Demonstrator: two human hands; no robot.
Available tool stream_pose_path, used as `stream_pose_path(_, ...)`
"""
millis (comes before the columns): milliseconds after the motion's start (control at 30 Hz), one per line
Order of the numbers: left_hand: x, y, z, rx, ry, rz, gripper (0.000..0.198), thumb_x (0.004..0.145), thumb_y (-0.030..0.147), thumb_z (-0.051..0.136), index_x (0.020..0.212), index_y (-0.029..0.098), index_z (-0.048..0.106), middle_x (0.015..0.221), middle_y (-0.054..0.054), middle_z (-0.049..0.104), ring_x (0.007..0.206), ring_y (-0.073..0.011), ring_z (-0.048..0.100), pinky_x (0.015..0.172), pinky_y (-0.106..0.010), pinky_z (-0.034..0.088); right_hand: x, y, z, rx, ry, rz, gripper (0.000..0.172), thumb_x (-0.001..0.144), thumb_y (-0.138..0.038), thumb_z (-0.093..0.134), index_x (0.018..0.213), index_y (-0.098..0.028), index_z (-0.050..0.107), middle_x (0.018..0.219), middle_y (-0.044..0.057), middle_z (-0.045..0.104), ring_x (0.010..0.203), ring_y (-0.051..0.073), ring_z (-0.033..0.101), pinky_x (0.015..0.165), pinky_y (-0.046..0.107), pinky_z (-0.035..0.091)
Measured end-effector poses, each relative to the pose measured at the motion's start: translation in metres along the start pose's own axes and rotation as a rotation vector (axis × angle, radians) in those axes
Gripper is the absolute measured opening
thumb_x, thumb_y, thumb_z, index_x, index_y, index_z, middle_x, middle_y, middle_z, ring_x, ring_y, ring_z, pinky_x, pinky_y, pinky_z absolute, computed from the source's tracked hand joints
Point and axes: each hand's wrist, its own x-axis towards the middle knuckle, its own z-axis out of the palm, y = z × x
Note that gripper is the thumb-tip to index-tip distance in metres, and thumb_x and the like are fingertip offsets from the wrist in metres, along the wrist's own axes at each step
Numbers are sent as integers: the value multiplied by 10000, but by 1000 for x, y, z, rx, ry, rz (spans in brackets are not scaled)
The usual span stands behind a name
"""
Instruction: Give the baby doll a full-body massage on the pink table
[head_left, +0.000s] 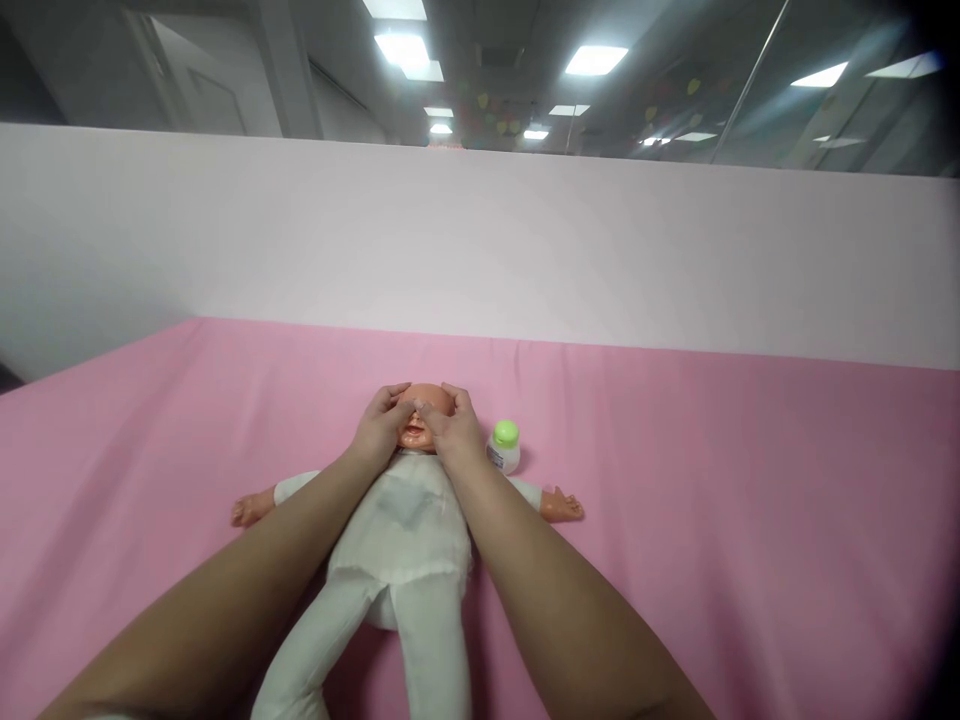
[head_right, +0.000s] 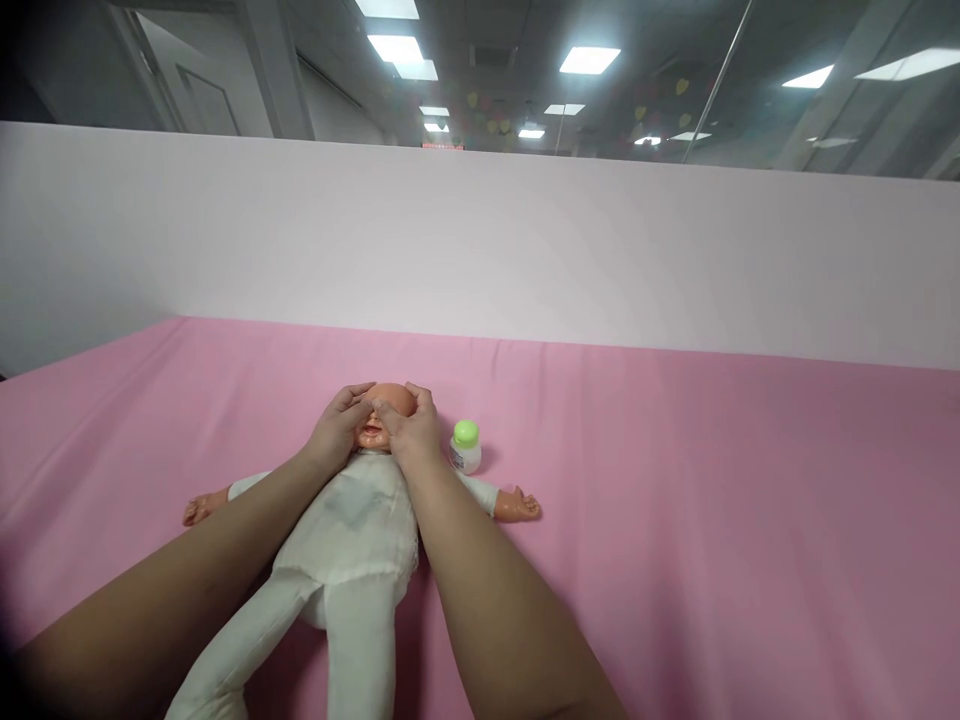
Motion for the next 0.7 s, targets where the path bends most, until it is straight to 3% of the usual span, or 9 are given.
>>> stream_pose_path(267, 7, -7, 0, -4, 20, 36, 504, 750, 406, 789, 1192, 187, 686, 976, -44, 725, 854, -196, 686, 796, -321, 545, 7, 14, 3, 139, 52, -49, 552, 789, -527, 761, 1257, -250, 660, 1276, 52, 702, 1163, 217, 668, 1080, 381, 505)
stream_pose_path(433, 7, -7, 1, -123, 33, -48, 480, 768, 302, 740, 1237, 200, 731, 1080, -87, 763, 923, -228, 720, 873, -368, 576, 10, 21, -3, 385, 16, -28, 460, 823, -404, 694, 1251, -237, 692, 1363, 47, 682, 1284, 208, 617, 1182, 405, 436)
stream_pose_path(533, 8, -7, 1, -209, 27, -92, 502, 761, 233, 717, 1261, 193, 740, 1169, -117, 762, 985, -259, 733, 918, -408, 586, 7, 18, -8, 487, 1, 21, 489, 779, -284, 678, 1266, -242, 692, 1433, 36, 642, 1346, 206, 579, 1211, 410, 415)
stream_pose_path(700, 10, -11, 1, -301, 22, -90, 476, 764, 257, 716, 1236, 194, 727, 1199, -108, 748, 1017, -266, 729, 910, -408, 599, -2, 11, -10, 561, -82, 91, 645, 687, -225, 678, 1331, -247, 640, 1405, 51, 654, 1265, 239, 631, 1118, 426, 515)
